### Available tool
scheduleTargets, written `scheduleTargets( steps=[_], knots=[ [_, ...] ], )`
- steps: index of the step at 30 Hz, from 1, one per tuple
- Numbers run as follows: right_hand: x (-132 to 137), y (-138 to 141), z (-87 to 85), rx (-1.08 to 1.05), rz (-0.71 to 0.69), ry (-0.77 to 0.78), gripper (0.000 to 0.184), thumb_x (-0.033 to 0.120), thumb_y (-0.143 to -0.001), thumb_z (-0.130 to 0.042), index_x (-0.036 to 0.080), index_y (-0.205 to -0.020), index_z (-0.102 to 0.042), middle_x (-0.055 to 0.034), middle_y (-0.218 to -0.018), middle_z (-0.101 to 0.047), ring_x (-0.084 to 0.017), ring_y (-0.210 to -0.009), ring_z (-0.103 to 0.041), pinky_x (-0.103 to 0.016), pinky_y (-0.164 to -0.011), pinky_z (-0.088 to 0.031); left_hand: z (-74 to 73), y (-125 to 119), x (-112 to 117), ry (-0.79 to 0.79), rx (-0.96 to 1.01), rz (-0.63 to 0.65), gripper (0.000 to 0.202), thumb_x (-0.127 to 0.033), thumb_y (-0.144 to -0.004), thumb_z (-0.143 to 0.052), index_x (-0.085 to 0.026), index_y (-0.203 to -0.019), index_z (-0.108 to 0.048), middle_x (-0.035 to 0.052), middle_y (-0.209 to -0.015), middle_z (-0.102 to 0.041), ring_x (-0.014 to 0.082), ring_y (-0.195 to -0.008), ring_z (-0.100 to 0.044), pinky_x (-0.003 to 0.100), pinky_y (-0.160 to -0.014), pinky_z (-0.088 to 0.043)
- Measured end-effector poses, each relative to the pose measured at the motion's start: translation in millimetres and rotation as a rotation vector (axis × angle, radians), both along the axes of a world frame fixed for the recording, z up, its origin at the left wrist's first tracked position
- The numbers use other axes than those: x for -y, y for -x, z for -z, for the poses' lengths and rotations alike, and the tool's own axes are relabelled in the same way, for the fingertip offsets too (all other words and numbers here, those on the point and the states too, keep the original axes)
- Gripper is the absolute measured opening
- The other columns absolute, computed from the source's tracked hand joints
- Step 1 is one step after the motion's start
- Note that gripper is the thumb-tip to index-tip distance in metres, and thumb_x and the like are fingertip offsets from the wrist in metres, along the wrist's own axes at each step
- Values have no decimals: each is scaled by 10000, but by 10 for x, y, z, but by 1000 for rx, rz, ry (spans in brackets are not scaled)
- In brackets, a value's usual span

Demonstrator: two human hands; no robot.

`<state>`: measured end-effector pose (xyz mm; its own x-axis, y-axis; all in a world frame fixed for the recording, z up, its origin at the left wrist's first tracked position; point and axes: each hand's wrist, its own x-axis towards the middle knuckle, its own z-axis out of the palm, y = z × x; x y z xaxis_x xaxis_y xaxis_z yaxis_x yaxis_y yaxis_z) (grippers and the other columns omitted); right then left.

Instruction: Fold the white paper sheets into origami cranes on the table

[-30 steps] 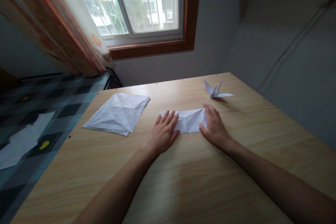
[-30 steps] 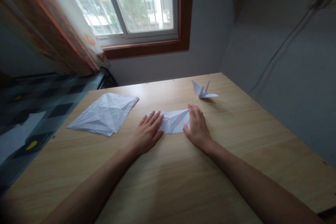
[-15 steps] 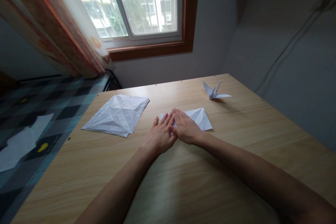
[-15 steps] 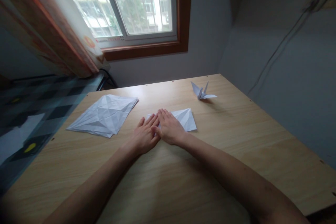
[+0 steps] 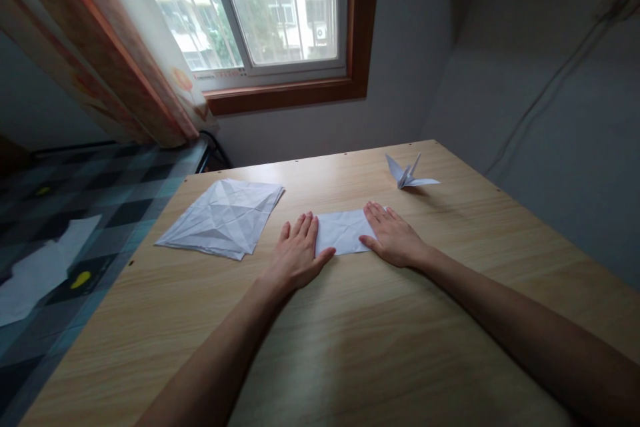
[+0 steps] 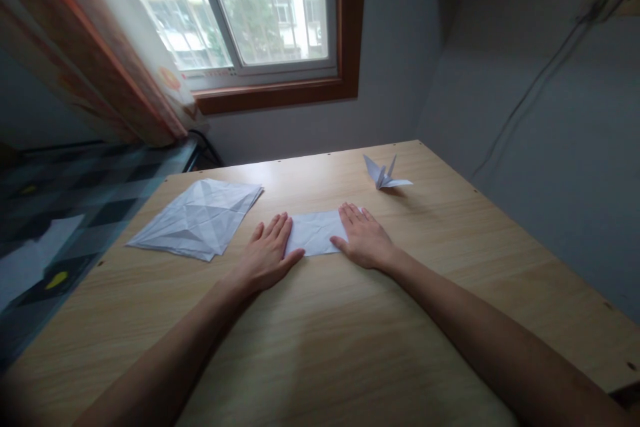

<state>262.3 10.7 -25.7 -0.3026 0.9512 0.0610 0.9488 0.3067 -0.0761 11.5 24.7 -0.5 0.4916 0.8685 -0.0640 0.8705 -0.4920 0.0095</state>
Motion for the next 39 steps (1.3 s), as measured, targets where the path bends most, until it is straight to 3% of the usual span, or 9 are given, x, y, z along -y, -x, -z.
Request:
scheduleTargets(
  steps=[8, 13, 17, 20, 22, 25, 31, 36, 39],
  knots=[
    [78, -324, 92, -39, 55, -69, 681, 480, -965, -343, 28, -1474, -343, -214, -1549, -323, -285, -1456, -281, -476, -1188, -234, 28, 118, -27, -28, 1, -42, 698, -529, -967, -285, -103, -1519, -258, 129, -1600, -215, 286, -1494, -165, 524, -1183, -186],
    [182, -398, 21, -240, -116, -185, 668, 506, -865, -591, 71, -1365, -510, -227, -1447, -478, -326, -1375, -410, -499, -1122, -356, -1, 144, -30, -101, 54, -31, 634, -478, -953, -357, -136, -1487, -347, 130, -1575, -302, 335, -1473, -218, 565, -1153, -237],
    [295, -309, -100, -237, -219, -195, 401, 369, -859, -647, 139, -1188, -652, -168, -1258, -650, -293, -1208, -578, -459, -1034, -456, -46, 55, 76, -319, 151, 132, 587, -395, -938, -450, -139, -1464, -397, 157, -1580, -277, 345, -1482, -180, 560, -1193, -128],
    [393, -130, -183, -120, -211, -219, 279, 285, -889, -602, 119, -1102, -673, -171, -1180, -687, -295, -1135, -622, -432, -983, -484, -35, -77, 180, -227, 205, 409, 585, -460, -958, -435, -154, -1456, -406, 143, -1560, -333, 298, -1455, -284, 483, -1194, -192],
    [461, -2, -226, -56, -221, -215, 245, 261, -894, -583, 97, -1053, -673, -184, -1106, -703, -295, -1057, -650, -406, -915, -510, -12, -154, 222, -94, 204, 516, 623, -524, -952, -439, -156, -1453, -403, 142, -1550, -354, 281, -1430, -341, 451, -1178, -250],
    [548, 137, -273, -14, -290, -203, 186, 217, -895, -563, 96, -991, -668, -174, -1024, -712, -275, -973, -665, -366, -844, -513, 2, -206, 233, 14, 184, 493, 642, -540, -953, -432, -141, -1454, -396, 140, -1545, -362, 292, -1433, -334, 469, -1175, -258],
    [660, 230, -317, 32, -392, -171, 118, 80, -878, -537, 140, -863, -637, -105, -856, -703, -206, -784, -659, -275, -635, -453, -41, -193, 216, 50, 234, 459, 588, -510, -931, -498, -153, -1398, -468, 139, -1520, -408, 294, -1428, -345, 494, -1179, -258],
    [709, 292, -269, 46, -426, -379, 216, 79, -907, -502, 155, -731, -601, -60, -657, -635, -178, -563, -580, -277, -483, -342, -46, -195, 223, 31, 267, 470, 544, -483, -929, -513, -142, -1353, -505, 148, -1481, -462, 295, -1403, -388, 499, -1170, -282],
    [710, 311, -262, -49, -453, -527, 251, 89, -943, -455, 148, -776, -633, -55, -653, -631, -166, -584, -580, -276, -514, -375, -33, -196, 225, -27, 303, 495, 423, -415, -945, -500, -167, -1281, -566, 125, -1412, -542, 271, -1352, -455, 461, -1148, -323]
  ],
)
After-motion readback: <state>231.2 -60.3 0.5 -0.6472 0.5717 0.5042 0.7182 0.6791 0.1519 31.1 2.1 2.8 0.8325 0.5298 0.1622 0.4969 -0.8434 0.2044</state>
